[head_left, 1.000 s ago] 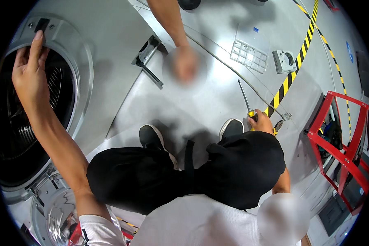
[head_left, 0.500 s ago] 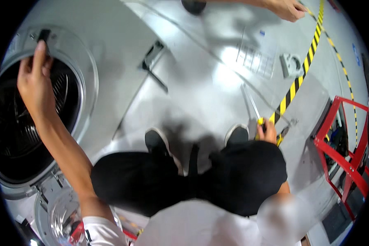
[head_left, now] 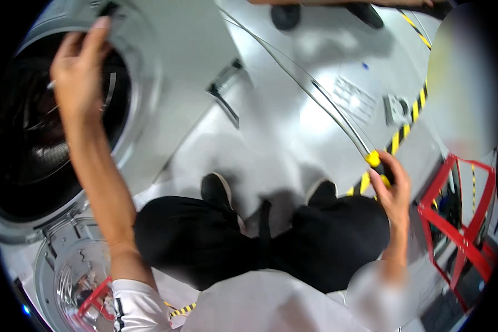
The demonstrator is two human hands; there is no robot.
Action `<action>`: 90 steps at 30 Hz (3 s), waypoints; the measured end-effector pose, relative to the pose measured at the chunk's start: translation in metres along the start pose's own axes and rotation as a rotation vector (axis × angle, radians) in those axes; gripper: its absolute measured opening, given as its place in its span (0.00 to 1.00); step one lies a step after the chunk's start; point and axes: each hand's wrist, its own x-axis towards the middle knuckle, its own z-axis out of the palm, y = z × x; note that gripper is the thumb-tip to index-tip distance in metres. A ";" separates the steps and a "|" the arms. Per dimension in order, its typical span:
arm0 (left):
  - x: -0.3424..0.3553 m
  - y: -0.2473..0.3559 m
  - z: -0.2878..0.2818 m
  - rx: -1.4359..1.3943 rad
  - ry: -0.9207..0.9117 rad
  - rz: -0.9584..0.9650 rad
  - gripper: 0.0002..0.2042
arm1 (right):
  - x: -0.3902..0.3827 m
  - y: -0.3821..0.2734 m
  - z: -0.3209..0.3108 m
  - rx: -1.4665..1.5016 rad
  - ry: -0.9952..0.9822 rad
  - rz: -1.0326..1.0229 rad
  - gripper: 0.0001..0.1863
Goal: The person unscrews a component from the door lock area of a washing machine using a screwdriver, handles a screw and a small bracket, and then reinstalls the lock assembly into the machine frame.
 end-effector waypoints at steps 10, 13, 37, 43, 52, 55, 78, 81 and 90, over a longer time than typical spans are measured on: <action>0.006 0.008 -0.001 -0.084 -0.062 0.053 0.11 | 0.045 -0.142 -0.024 0.062 -0.020 -0.321 0.21; 0.004 0.002 -0.007 -0.078 -0.069 0.034 0.10 | 0.062 -0.180 -0.006 0.076 -0.005 -0.418 0.20; 0.002 0.016 -0.010 0.010 -0.093 -0.010 0.11 | 0.090 -0.227 0.029 -0.010 0.046 -0.468 0.19; 0.006 0.001 -0.005 -0.078 -0.068 0.037 0.12 | 0.100 -0.218 0.031 -0.008 0.079 -0.570 0.19; 0.007 0.000 -0.001 -0.044 -0.003 0.038 0.14 | 0.107 -0.207 0.032 0.045 0.035 -0.516 0.18; 0.007 0.000 0.000 -0.032 0.008 0.047 0.14 | 0.108 -0.204 0.033 0.086 0.013 -0.474 0.18; 0.007 0.004 0.003 -0.019 0.039 0.051 0.14 | 0.115 -0.190 0.042 0.241 -0.043 -0.434 0.18; 0.007 0.005 0.002 -0.010 0.032 0.036 0.14 | 0.108 -0.195 0.039 0.323 -0.132 -0.231 0.15; 0.008 -0.002 0.001 -0.057 0.015 0.066 0.14 | 0.098 -0.217 0.030 0.030 0.020 -0.524 0.18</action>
